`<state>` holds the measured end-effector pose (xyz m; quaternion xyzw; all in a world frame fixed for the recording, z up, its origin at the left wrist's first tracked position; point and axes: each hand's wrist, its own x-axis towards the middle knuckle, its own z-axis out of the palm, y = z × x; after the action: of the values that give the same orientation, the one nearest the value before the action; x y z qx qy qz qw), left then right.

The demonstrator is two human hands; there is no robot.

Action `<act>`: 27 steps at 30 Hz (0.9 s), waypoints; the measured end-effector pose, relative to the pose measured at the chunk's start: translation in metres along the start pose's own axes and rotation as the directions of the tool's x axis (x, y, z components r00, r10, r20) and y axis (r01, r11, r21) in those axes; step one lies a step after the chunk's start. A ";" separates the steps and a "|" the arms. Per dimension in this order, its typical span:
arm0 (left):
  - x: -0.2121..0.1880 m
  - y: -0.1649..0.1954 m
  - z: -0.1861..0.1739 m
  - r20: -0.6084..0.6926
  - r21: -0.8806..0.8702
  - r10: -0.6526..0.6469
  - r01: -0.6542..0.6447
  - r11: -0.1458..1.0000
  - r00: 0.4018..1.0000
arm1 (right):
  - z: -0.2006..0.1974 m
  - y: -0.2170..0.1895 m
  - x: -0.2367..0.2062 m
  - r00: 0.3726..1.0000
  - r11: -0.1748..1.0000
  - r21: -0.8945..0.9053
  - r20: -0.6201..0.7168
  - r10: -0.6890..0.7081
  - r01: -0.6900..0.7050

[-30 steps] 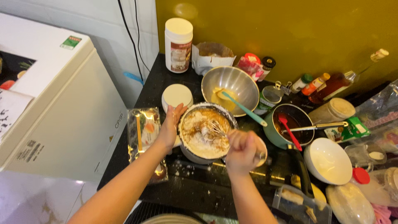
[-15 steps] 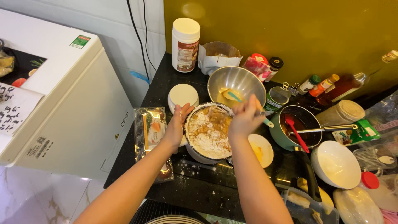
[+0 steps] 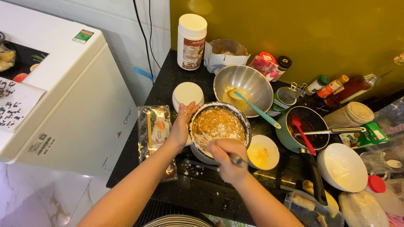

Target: The person whisks a batter in a small pot, then pours it through a sieve into a larger bowl, using a spatula to scrape the pot and a whisk to press the mixture through the mesh.

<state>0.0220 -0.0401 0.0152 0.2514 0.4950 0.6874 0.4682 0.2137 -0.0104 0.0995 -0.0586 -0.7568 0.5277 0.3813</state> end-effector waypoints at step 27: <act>-0.008 0.005 -0.003 0.013 0.139 0.030 -0.031 0.990 0.999 | -0.075 0.009 -0.044 0.961 0.942 -0.241 -0.203 0.185 -0.233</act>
<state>0.0216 -0.0490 0.0193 0.2948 0.5355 0.6567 0.4416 0.2893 0.0287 0.0804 -0.2356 -0.7723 0.4530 0.3778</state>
